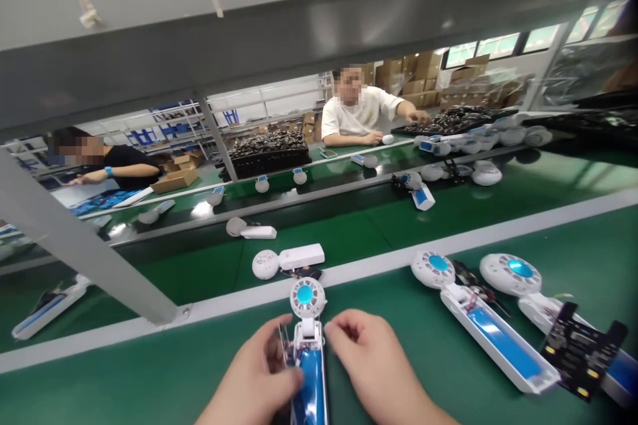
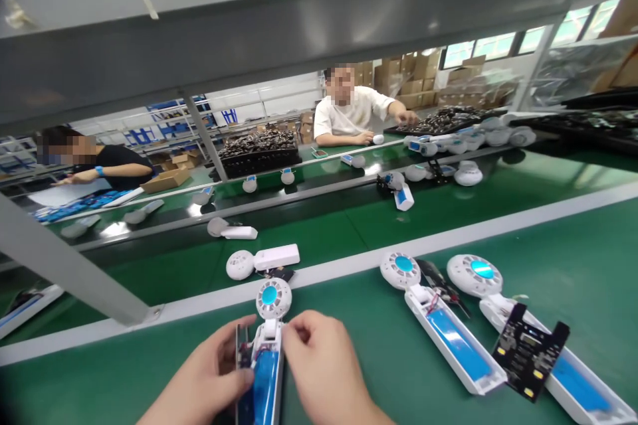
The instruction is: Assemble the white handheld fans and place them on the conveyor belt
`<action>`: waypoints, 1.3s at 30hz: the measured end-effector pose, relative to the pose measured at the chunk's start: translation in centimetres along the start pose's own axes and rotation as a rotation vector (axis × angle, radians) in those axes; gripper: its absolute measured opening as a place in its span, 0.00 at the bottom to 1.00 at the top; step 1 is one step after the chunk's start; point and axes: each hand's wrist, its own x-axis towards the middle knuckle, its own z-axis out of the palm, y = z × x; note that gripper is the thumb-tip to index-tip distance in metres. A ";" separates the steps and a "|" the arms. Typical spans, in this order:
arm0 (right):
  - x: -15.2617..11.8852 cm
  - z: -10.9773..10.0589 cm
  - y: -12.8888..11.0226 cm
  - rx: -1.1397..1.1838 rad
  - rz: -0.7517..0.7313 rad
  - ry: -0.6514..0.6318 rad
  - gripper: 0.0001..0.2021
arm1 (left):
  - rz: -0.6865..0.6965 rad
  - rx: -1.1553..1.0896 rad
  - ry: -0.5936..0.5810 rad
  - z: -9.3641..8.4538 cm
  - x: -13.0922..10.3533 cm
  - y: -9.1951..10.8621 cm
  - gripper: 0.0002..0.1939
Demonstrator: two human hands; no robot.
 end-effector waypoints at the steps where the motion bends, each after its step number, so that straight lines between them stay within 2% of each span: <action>1: 0.3 -0.3 0.1 -0.142 -0.028 0.088 0.13 | -0.023 -0.075 -0.023 0.1 -0.1 0.5 0.35; 2: 0.6 -0.5 0.2 -0.249 -0.061 0.139 0.14 | -0.046 -0.143 -0.043 0.1 -0.1 1.0 0.31; 4: 1.2 -0.4 0.5 -0.339 -0.115 0.157 0.12 | -0.085 -0.223 -0.038 0.1 -0.2 1.5 0.25; 7: 1.9 0.3 0.7 -0.277 -0.203 0.140 0.09 | -0.075 -0.214 0.031 0.3 0.0 1.2 0.24; 12: 1.9 0.8 0.9 -0.070 -0.320 0.064 0.10 | 0.080 -0.112 0.083 0.5 0.5 -0.5 0.24; 17: 0.8 0.5 1.0 -0.098 -0.447 -0.030 0.11 | 0.254 0.044 0.104 0.3 0.4 -1.6 0.18; 21: 0.7 0.7 1.1 -0.061 -0.383 -0.046 0.10 | 0.371 0.160 0.158 0.3 0.2 -2.2 0.15; 25: 1.0 0.7 0.9 0.047 -0.200 -0.020 0.09 | 0.343 0.181 0.170 0.6 0.1 -2.1 0.16; 28: 0.7 0.7 0.7 0.014 -0.279 -0.018 0.10 | 0.361 0.240 0.186 0.8 0.2 -1.7 0.13; 31: 0.1 0.9 0.6 -0.156 -0.444 -0.013 0.11 | 0.414 0.297 0.225 0.9 0.1 -1.6 0.12; 33: -0.4 1.2 0.7 -0.293 -0.498 -0.007 0.11 | 0.446 0.330 0.235 1.0 0.1 -1.9 0.12; 36: -0.7 1.7 0.8 -0.390 -0.480 0.011 0.11 | 0.508 0.388 0.211 1.2 -0.1 -2.4 0.13; 39: -0.7 1.8 0.7 -0.337 -0.380 0.026 0.14 | 0.583 0.452 0.189 1.2 -0.2 -2.7 0.14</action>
